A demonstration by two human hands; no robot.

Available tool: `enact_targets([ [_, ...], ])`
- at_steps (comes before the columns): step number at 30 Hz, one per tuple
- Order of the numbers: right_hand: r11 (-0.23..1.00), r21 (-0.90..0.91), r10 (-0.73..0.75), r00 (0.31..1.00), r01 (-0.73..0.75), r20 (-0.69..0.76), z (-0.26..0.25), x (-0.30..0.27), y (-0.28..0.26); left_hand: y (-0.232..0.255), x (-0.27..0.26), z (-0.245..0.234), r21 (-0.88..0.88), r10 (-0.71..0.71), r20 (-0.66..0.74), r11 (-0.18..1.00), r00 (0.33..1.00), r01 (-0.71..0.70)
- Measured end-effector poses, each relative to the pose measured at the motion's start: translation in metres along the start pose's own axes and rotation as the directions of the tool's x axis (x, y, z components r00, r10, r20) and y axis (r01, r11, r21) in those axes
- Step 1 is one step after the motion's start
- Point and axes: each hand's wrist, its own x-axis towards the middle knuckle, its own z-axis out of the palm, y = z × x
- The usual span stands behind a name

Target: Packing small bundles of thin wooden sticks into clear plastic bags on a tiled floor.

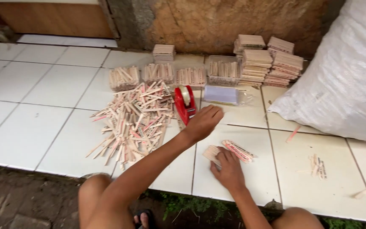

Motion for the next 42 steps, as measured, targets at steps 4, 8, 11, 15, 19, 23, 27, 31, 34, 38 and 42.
enact_targets([
  [4, 0.999, 0.017, -0.043, 0.999, 0.043, -0.031, 0.023, -0.004, 0.027, -0.010, -0.066, -0.062, 0.414, 0.212, -0.036, 0.893, 0.977, -0.178],
  [8, 0.996, -0.002, -0.087, 0.994, 0.087, -0.069, 0.026, -0.004, 0.028, -0.006, -0.122, -0.077, 0.445, 0.056, -0.011, 0.894, 0.998, -0.046],
  [11, 0.996, 0.003, -0.083, 0.995, 0.084, -0.056, 0.017, -0.017, 0.019, 0.000, -0.171, -0.033, 0.329, -0.161, 0.186, 0.940, 0.969, 0.093],
  [15, 0.997, -0.013, -0.079, 0.996, 0.078, -0.045, 0.014, -0.007, 0.021, 0.017, -0.154, -0.028, 0.238, -0.344, 0.359, 0.933, 0.868, 0.271],
  [19, 0.994, -0.013, -0.107, 0.993, 0.107, -0.042, 0.009, -0.002, 0.014, 0.000, -0.163, -0.001, 0.174, -0.344, 0.343, 0.938, 0.874, 0.301],
  [23, 0.996, 0.074, -0.054, 0.998, 0.052, 0.026, -0.002, 0.003, 0.005, -0.007, -0.161, 0.010, 0.040, -0.380, 0.220, 0.924, 0.899, 0.381],
  [27, 0.994, 0.110, 0.014, 0.991, -0.028, 0.133, -0.001, 0.005, 0.010, 0.000, -0.147, -0.007, -0.034, -0.490, 0.368, 0.842, 0.790, 0.538],
  [31, 0.992, 0.120, 0.018, 0.989, -0.036, 0.150, -0.006, 0.009, 0.007, 0.005, -0.140, -0.022, -0.176, -0.520, 0.427, 0.754, 0.740, 0.633],
  [34, 0.995, 0.097, -0.047, 0.990, 0.034, 0.136, -0.008, 0.009, 0.004, 0.002, -0.144, -0.024, -0.187, -0.574, 0.404, 0.710, 0.712, 0.679],
  [38, 0.999, 0.042, -0.002, 0.978, -0.007, 0.208, -0.012, 0.011, -0.001, -0.010, -0.161, -0.009, -0.065, -0.541, 0.401, 0.788, 0.739, 0.612],
  [42, 0.999, 0.008, 0.031, 0.970, -0.034, 0.242, -0.012, 0.011, -0.002, -0.004, -0.155, -0.015, -0.026, -0.504, 0.317, 0.842, 0.803, 0.539],
])
